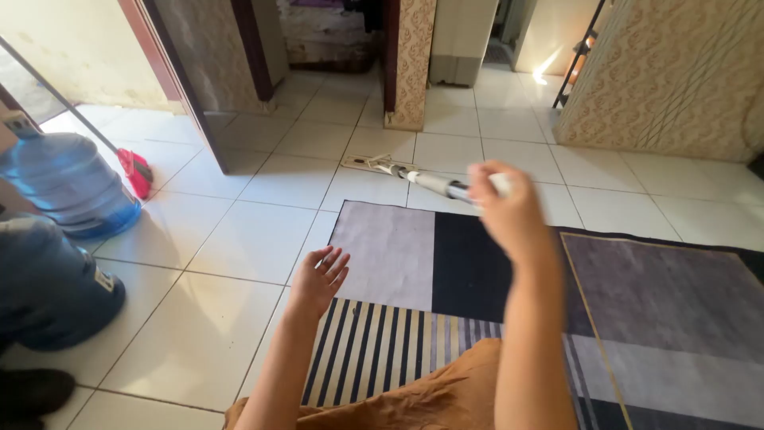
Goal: Mop the tiled floor in a home environment.
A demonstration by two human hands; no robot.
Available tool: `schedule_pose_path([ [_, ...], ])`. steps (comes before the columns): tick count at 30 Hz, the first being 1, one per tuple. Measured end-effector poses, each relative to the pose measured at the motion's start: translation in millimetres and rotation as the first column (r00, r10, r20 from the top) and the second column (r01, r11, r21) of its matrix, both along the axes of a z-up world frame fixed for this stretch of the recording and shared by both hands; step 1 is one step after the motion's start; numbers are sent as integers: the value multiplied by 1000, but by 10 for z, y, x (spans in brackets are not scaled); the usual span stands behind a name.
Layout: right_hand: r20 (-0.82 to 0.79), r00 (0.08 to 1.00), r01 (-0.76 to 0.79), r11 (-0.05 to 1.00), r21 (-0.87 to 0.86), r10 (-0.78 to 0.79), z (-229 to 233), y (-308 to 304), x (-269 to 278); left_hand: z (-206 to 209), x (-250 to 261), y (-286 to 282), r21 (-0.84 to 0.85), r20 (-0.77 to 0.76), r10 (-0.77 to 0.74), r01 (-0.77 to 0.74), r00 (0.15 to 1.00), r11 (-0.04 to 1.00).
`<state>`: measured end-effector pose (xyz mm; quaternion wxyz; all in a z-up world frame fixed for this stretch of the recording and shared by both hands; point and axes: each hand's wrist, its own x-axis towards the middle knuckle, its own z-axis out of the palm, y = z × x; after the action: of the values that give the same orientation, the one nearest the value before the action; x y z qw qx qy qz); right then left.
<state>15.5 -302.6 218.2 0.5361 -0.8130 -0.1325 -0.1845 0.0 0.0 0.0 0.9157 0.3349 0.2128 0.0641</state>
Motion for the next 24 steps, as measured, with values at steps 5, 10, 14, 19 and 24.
schedule_pose_path([
  [5, 2, 998, 57, 992, 110, -57, 262, -191, -367, -38, 85, 192, -75, -9, 81, -82, 997, 994],
  [10, 117, 993, 18, 998, 68, -26, -204, 24, 327, -180, 232, 293, -118, -14, 117, -118, 993, 986],
  [14, 139, 990, 17, 996, 89, -29, -1193, 183, 920, -188, 237, 198, -112, -51, 99, -104, 994, 988],
  [19, 95, 995, -9, 1000, -19, 11, -1264, 95, 853, -278, 272, 62, -81, -50, 75, -79, 996, 994],
  [24, -139, 990, 20, 1000, -20, -23, -122, -111, -206, 31, 65, -113, -54, -39, 25, -27, 999, 998],
])
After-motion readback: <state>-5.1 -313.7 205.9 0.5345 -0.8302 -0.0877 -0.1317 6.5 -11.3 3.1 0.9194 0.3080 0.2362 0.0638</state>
